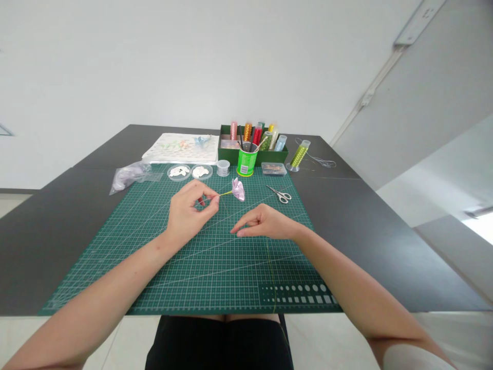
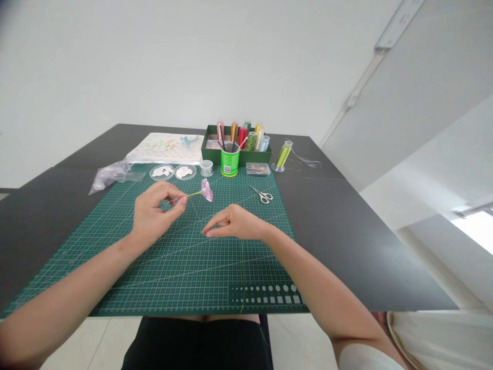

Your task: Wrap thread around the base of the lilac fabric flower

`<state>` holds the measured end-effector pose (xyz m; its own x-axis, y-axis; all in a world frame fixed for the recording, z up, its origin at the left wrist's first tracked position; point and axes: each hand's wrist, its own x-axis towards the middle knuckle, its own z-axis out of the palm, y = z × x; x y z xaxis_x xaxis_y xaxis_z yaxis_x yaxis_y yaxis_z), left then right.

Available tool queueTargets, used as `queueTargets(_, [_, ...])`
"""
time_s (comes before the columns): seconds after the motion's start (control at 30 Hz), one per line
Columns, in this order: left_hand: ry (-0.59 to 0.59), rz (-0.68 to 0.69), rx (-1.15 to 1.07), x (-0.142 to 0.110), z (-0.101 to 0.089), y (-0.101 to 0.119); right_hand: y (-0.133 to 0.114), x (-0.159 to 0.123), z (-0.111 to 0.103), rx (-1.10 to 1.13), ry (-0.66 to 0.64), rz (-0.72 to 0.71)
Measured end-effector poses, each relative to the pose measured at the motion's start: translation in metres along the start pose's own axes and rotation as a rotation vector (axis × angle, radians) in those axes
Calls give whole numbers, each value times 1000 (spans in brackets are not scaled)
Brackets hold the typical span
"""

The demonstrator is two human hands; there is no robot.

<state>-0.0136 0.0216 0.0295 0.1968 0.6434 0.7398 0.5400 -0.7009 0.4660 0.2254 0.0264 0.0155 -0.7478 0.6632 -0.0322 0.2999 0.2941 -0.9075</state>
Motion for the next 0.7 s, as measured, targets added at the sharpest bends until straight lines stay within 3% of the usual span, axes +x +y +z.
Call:
queueTargets(0.2, [14,-57,22,-2,2,-3,0,0,6,-100,81,-73])
queueTargets(0.7, [-1,-200,35,-4,9,-16,-22,-12,8,-227,66,-233])
